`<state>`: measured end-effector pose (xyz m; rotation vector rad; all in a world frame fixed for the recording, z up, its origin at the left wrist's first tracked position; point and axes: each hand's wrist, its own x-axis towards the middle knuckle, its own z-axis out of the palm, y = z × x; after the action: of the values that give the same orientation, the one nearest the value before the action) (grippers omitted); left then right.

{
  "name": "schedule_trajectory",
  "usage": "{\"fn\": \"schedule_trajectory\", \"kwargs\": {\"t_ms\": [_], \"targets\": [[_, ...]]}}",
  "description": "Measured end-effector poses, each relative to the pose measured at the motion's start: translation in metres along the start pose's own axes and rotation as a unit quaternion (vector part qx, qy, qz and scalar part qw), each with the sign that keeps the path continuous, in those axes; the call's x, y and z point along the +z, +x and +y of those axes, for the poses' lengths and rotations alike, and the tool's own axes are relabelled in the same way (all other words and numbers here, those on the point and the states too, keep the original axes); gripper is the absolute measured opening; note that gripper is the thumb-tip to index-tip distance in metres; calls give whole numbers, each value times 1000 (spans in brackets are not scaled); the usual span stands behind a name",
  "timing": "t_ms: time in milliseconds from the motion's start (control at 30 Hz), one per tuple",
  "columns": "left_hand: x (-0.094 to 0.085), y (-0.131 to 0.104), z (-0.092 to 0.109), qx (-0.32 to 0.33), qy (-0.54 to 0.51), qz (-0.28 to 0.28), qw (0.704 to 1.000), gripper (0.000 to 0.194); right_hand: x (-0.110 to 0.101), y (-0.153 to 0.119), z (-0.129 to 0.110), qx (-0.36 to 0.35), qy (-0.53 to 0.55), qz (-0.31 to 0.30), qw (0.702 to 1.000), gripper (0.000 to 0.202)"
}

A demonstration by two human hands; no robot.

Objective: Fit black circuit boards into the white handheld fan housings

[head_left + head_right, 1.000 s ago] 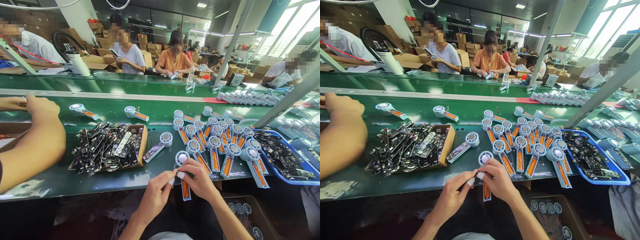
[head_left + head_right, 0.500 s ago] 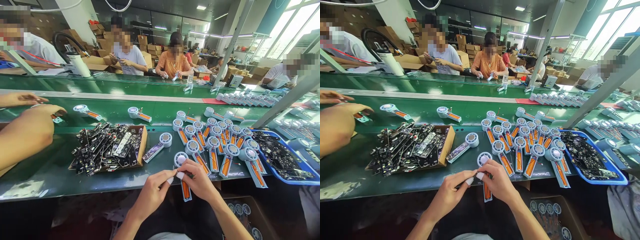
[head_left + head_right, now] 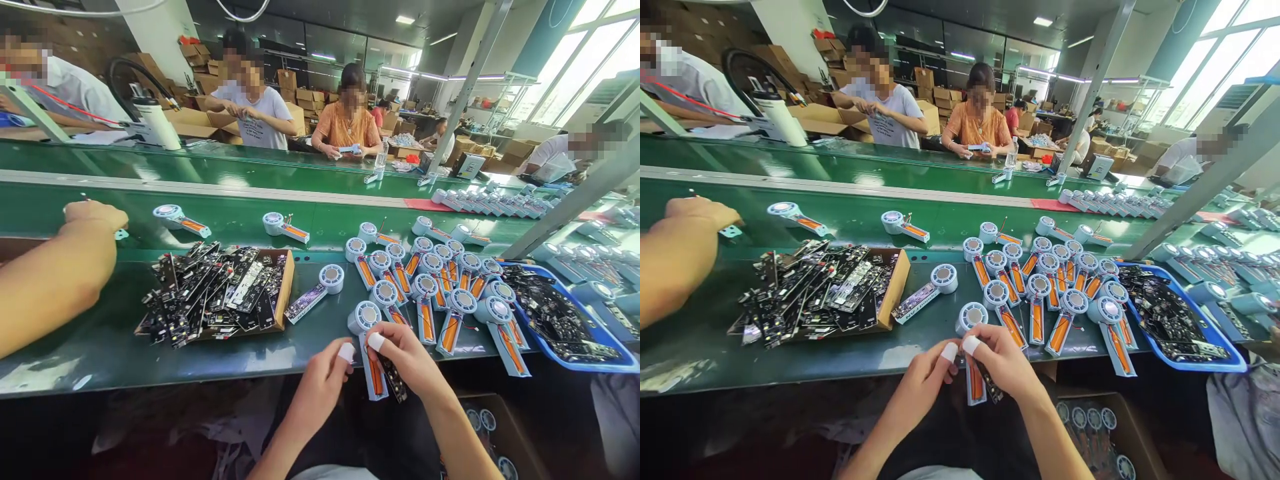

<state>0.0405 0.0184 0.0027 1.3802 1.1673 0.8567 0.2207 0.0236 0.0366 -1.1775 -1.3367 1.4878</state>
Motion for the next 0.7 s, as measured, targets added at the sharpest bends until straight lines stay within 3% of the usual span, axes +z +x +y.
{"fn": "schedule_trajectory", "kwargs": {"t_ms": [133, 233, 300, 400, 467, 567, 700], "targets": [[8, 9, -1, -61, -93, -12, 994, 55, 15, -5, -2, -40, -43, -71, 996, 34], [15, 6, 0, -126, -253, -59, 958, 61, 23, -12, -2, -85, -120, -103, 984, 26], [20, 3, -2, -141, -313, -91, 935, 68, 22, -14, 0, -79, -61, -93, 991, 28], [28, 0, -6, -150, -295, -74, 941, 75, 16, -12, 8, -43, 92, -30, 994, 33], [30, -1, -7, -133, -261, -41, 955, 74, 12, -8, 12, -26, 149, 16, 988, 36], [26, -2, -4, -38, -223, -3, 974, 59, 11, -6, 12, -5, 204, 62, 977, 38], [16, -1, -2, 37, -182, -57, 981, 48, 10, -14, 4, -5, 201, 40, 979, 34]]}}
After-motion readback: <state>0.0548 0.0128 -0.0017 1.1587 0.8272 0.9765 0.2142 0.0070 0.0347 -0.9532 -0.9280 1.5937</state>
